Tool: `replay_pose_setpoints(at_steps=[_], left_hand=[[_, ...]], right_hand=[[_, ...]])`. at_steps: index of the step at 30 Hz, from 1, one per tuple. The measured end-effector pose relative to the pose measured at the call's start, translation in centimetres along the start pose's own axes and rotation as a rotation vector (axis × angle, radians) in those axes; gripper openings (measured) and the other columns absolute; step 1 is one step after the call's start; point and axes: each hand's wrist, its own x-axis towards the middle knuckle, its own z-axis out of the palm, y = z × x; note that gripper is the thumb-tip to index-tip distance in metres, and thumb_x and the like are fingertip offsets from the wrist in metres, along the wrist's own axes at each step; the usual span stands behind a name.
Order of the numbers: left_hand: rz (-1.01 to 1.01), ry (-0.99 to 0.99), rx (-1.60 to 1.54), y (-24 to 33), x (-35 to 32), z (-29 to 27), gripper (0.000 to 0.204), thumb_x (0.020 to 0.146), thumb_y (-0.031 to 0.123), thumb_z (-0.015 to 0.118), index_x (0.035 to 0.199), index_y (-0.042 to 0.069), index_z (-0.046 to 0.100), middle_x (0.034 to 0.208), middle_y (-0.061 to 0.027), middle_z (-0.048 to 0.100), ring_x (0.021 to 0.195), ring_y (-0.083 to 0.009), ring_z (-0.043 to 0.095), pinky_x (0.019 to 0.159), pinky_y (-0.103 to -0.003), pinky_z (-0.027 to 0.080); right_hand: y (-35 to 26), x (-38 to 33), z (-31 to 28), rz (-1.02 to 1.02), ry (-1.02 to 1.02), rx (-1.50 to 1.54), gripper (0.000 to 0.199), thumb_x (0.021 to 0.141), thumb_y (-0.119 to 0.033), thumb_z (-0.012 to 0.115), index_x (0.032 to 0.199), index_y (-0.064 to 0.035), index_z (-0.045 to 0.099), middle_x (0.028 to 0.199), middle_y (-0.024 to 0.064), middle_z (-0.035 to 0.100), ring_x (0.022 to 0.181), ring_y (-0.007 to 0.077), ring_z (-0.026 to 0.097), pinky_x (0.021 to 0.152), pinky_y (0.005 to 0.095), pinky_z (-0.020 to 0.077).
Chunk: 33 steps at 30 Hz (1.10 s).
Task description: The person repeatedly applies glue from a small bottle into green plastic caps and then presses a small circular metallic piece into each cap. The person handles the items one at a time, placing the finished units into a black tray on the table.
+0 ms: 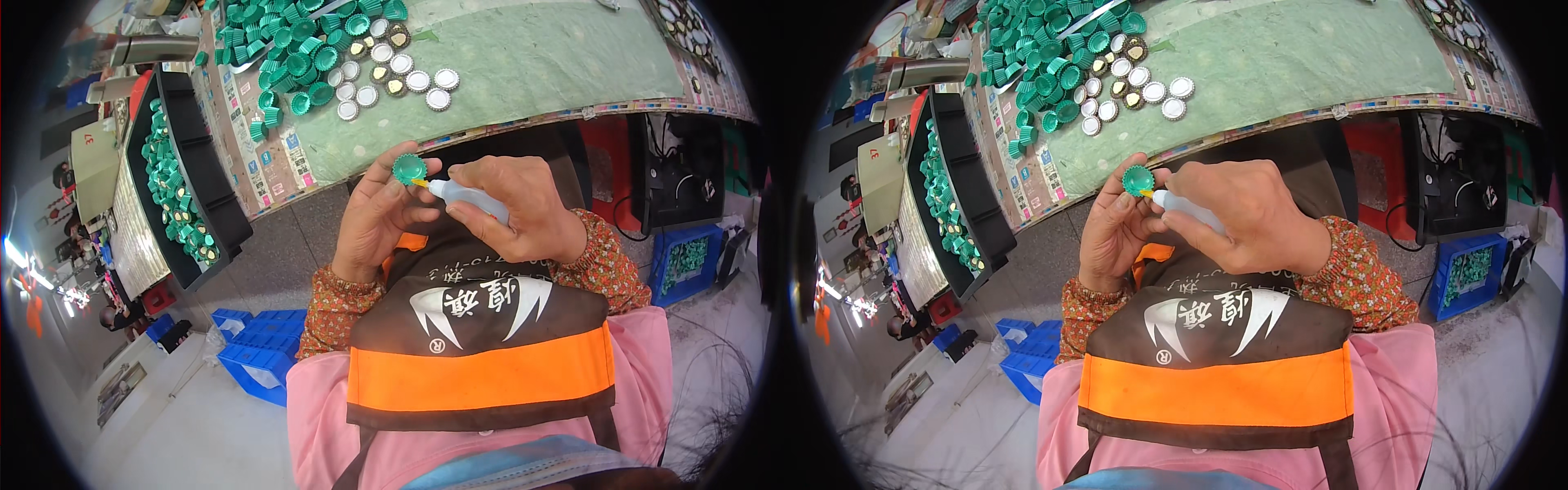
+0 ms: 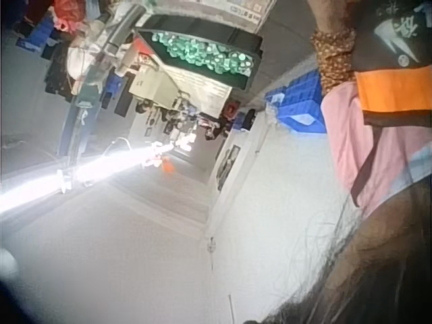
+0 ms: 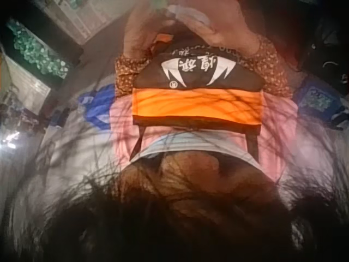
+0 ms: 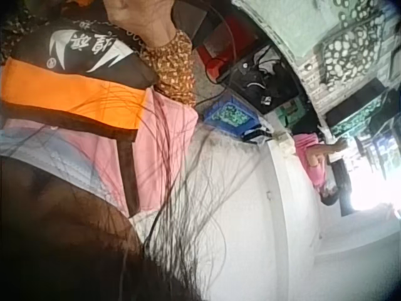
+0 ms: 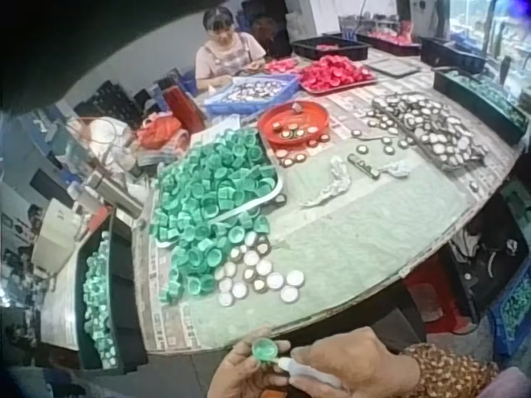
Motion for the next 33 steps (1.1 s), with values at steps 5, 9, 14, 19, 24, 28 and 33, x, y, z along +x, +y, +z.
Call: replay_pose_setpoints(at_steps=[5, 9, 14, 19, 24, 28, 33], left_hand=[[-0.006, 0.008, 0.016, -0.2, 0.0, -0.2, 0.053, 0.101, 0.016, 0.058, 0.149, 0.004, 0.039, 0.14, -0.0251, 0.054, 0.103, -0.0203, 0.067, 0.086, -0.035, 0.063], [-0.019, 0.023, 0.044, -0.4, 0.1, -0.1, 0.05, 0.101, 0.018, 0.059, 0.146, 0.004, 0.042, 0.139, -0.0237, 0.055, 0.102, -0.0202, 0.067, 0.086, -0.035, 0.063], [-0.022, 0.05, 0.097, -0.5, -0.2, 0.4, 0.044, 0.102, 0.024, 0.058, 0.14, 0.005, 0.046, 0.126, -0.0166, 0.061, 0.101, -0.0203, 0.067, 0.086, -0.037, 0.063], [-0.02, 0.076, 0.123, -0.5, -0.5, 1.0, 0.039, 0.104, 0.028, 0.054, 0.135, 0.005, 0.048, 0.112, -0.0106, 0.062, 0.098, -0.0193, 0.066, 0.084, -0.038, 0.063], [-0.016, 0.094, 0.161, -0.5, -0.6, 1.2, 0.038, 0.104, 0.029, 0.054, 0.133, 0.006, 0.047, 0.112, -0.0113, 0.063, 0.097, -0.0183, 0.066, 0.084, -0.038, 0.062], [-0.012, 0.116, 0.213, -0.6, -0.7, 1.1, 0.037, 0.104, 0.029, 0.053, 0.132, 0.007, 0.046, 0.111, -0.0116, 0.063, 0.097, -0.018, 0.066, 0.084, -0.038, 0.062], [-0.005, 0.141, 0.272, -0.5, -1.0, 1.3, 0.034, 0.105, 0.027, 0.053, 0.131, 0.008, 0.045, 0.112, -0.0115, 0.064, 0.097, -0.0175, 0.066, 0.085, -0.037, 0.062]], right_hand=[[-0.1, 0.0, 0.1, 0.016, -0.001, 0.009, 0.02, 0.087, -0.016, 0.072, 0.098, -0.003, 0.063, 0.071, 0.0126, 0.06, 0.061, 0.0324, 0.063, 0.055, 0.0396, 0.0488], [0.0, 0.0, 0.2, 0.023, 0.007, 0.025, 0.02, 0.087, -0.016, 0.071, 0.1, -0.0029, 0.063, 0.072, 0.0126, 0.06, 0.062, 0.0325, 0.063, 0.055, 0.0396, 0.049], [0.1, -0.1, 0.3, 0.036, 0.0, 0.028, 0.02, 0.087, -0.017, 0.071, 0.1, -0.0038, 0.063, 0.074, 0.0126, 0.061, 0.065, 0.0327, 0.064, 0.057, 0.0398, 0.0492], [0.4, -0.2, -0.2, 0.016, -0.057, -0.027, 0.027, 0.083, -0.007, 0.073, 0.105, 0.0048, 0.062, 0.082, 0.0155, 0.067, 0.068, 0.0317, 0.069, 0.059, 0.0359, 0.0526], [0.4, -0.3, -0.1, 0.029, -0.054, -0.036, 0.027, 0.083, -0.007, 0.074, 0.105, 0.0048, 0.062, 0.082, 0.0155, 0.067, 0.069, 0.0318, 0.069, 0.06, 0.0362, 0.0532], [0.3, -0.3, 0.5, 0.046, 0.023, -0.043, 0.021, 0.086, -0.018, 0.072, 0.095, -0.0034, 0.06, 0.073, 0.0135, 0.061, 0.064, 0.034, 0.063, 0.055, 0.0411, 0.0484], [0.3, -0.4, -0.1, 0.049, -0.071, -0.085, 0.029, 0.082, -0.007, 0.076, 0.104, 0.0035, 0.062, 0.081, 0.0152, 0.067, 0.068, 0.0321, 0.069, 0.059, 0.0371, 0.0526]])
